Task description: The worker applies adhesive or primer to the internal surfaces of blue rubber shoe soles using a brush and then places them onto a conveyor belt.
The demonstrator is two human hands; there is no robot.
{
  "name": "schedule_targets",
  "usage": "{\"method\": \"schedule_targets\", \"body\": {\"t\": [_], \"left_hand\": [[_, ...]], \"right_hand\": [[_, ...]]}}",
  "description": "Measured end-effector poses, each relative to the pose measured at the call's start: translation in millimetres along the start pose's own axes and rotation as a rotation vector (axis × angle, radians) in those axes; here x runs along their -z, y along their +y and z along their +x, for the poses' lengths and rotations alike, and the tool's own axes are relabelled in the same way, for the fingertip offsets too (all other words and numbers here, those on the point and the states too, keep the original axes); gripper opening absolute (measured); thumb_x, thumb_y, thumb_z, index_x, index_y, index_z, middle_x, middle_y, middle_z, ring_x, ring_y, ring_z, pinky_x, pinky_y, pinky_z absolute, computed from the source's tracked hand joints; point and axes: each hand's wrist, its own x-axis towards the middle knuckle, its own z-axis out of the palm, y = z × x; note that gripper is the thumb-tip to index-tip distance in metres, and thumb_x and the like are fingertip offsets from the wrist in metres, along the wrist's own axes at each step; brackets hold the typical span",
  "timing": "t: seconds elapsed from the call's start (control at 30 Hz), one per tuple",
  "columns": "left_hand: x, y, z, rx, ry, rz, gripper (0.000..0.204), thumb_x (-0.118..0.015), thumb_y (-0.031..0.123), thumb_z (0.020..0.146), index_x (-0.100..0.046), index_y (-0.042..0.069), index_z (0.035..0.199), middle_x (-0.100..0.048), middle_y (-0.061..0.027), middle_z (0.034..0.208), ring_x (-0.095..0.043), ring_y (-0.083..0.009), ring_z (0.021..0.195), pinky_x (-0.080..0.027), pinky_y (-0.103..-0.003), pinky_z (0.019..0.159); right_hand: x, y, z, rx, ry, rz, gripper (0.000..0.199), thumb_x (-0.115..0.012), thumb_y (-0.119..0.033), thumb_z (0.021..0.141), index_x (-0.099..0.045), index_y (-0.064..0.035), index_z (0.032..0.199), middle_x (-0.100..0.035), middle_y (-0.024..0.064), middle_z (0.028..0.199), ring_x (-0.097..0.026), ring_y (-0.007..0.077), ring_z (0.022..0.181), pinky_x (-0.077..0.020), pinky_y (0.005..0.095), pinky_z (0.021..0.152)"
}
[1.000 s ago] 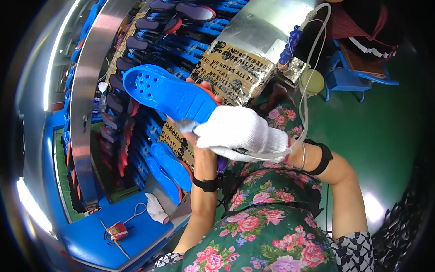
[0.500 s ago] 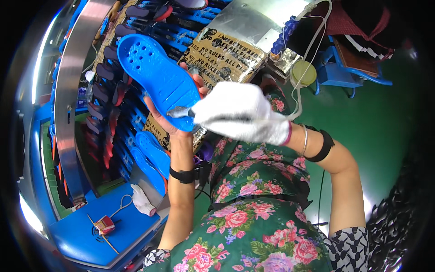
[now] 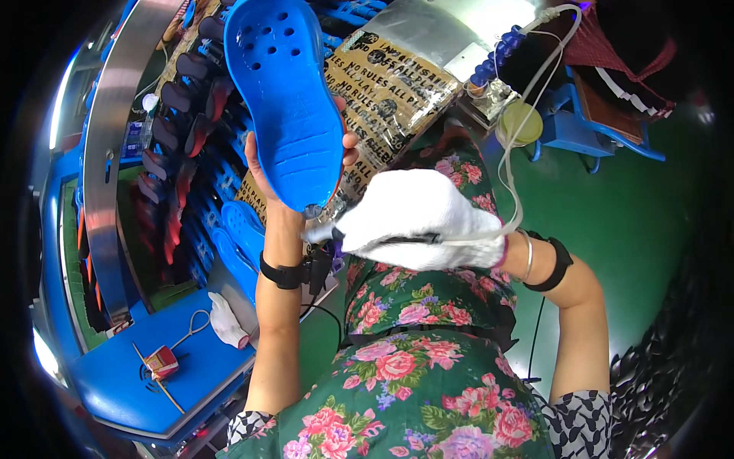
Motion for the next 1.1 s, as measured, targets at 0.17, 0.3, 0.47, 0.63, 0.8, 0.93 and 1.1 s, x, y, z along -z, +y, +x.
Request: {"method": "schedule_targets", "body": {"t": [0.17, 0.3, 0.47, 0.63, 0.8, 0.93, 1.1], "left_hand": [[6.1, 13.5, -8.9, 0.112, 0.046, 0.229, 0.109, -0.067, 0.068, 0.080, -0.027, 0.002, 0.156, -0.042, -0.0245, 0.149, -0.056, -0.0409, 0.105, -0.050, -0.047, 0.081], [-1.1, 12.9, -6.2, 0.063, 0.124, 0.306, 0.108, -0.066, 0.067, 0.081, -0.027, 0.002, 0.157, -0.040, -0.0260, 0.150, -0.055, -0.0428, 0.107, -0.051, -0.049, 0.084], [9.8, 25.5, -10.5, 0.119, 0.059, 0.175, 0.105, -0.064, 0.066, 0.083, -0.027, 0.001, 0.156, -0.041, -0.0268, 0.150, -0.059, -0.0450, 0.107, -0.054, -0.052, 0.083], [12.4, 2.9, -24.1, 0.001, 0.137, -0.127, 0.096, -0.054, 0.065, 0.092, -0.026, 0.001, 0.156, -0.045, -0.0308, 0.146, -0.060, -0.0492, 0.117, -0.055, -0.063, 0.092], [1.1, -22.7, -27.3, -0.007, 0.131, -0.176, 0.085, -0.042, 0.063, 0.098, -0.029, 0.003, 0.156, -0.048, -0.0299, 0.145, -0.058, -0.0499, 0.121, -0.052, -0.061, 0.097], [-18.2, -10.6, -45.6, -0.078, 0.191, -0.139, 0.091, -0.045, 0.068, 0.095, -0.029, 0.002, 0.156, -0.046, -0.0313, 0.146, -0.054, -0.0536, 0.124, -0.050, -0.062, 0.100], [-74.7, 51.0, -74.9, -0.274, -0.034, 0.337, 0.110, -0.068, 0.067, 0.084, -0.021, 0.001, 0.158, -0.036, -0.0340, 0.151, -0.052, -0.0540, 0.127, -0.050, -0.064, 0.100]], "right_hand": [[2.9, 10.0, 7.2, 0.027, 0.071, -0.148, 0.023, -0.083, -0.006, 0.075, -0.078, -0.0079, 0.097, -0.076, 0.0080, 0.097, -0.071, 0.0247, 0.080, -0.0570, 0.0355, 0.071], [-3.1, -0.7, 3.9, -0.014, -0.021, -0.003, 0.018, -0.084, -0.001, 0.072, -0.078, -0.0064, 0.088, -0.076, 0.0102, 0.092, -0.072, 0.0258, 0.080, -0.0571, 0.0353, 0.071], [-0.4, 7.1, 19.4, -0.339, 0.129, 0.182, 0.012, -0.081, 0.001, 0.078, -0.076, -0.0012, 0.089, -0.076, 0.0112, 0.096, -0.073, 0.0184, 0.087, -0.0589, 0.0312, 0.079], [9.8, 5.8, 23.5, -0.574, 0.185, 0.459, 0.020, -0.080, 0.001, 0.078, -0.077, 0.0026, 0.098, -0.077, 0.0118, 0.097, -0.073, 0.0189, 0.091, -0.0581, 0.0314, 0.084], [39.0, 29.6, 51.9, -0.131, 0.322, -0.299, 0.018, -0.079, 0.002, 0.077, -0.078, -0.0018, 0.095, -0.077, 0.0119, 0.097, -0.072, 0.0211, 0.087, -0.0560, 0.0327, 0.080], [27.2, 18.1, 60.1, -0.200, 0.235, -0.037, 0.017, -0.079, 0.000, 0.078, -0.077, -0.0012, 0.095, -0.076, 0.0103, 0.093, -0.070, 0.0186, 0.083, -0.0547, 0.0305, 0.074], [47.6, 17.0, 43.3, -0.418, 0.632, 0.749, 0.022, -0.066, 0.012, 0.079, -0.072, 0.0046, 0.098, -0.072, 0.0151, 0.104, -0.068, 0.0182, 0.087, -0.0537, 0.0284, 0.075]]}}
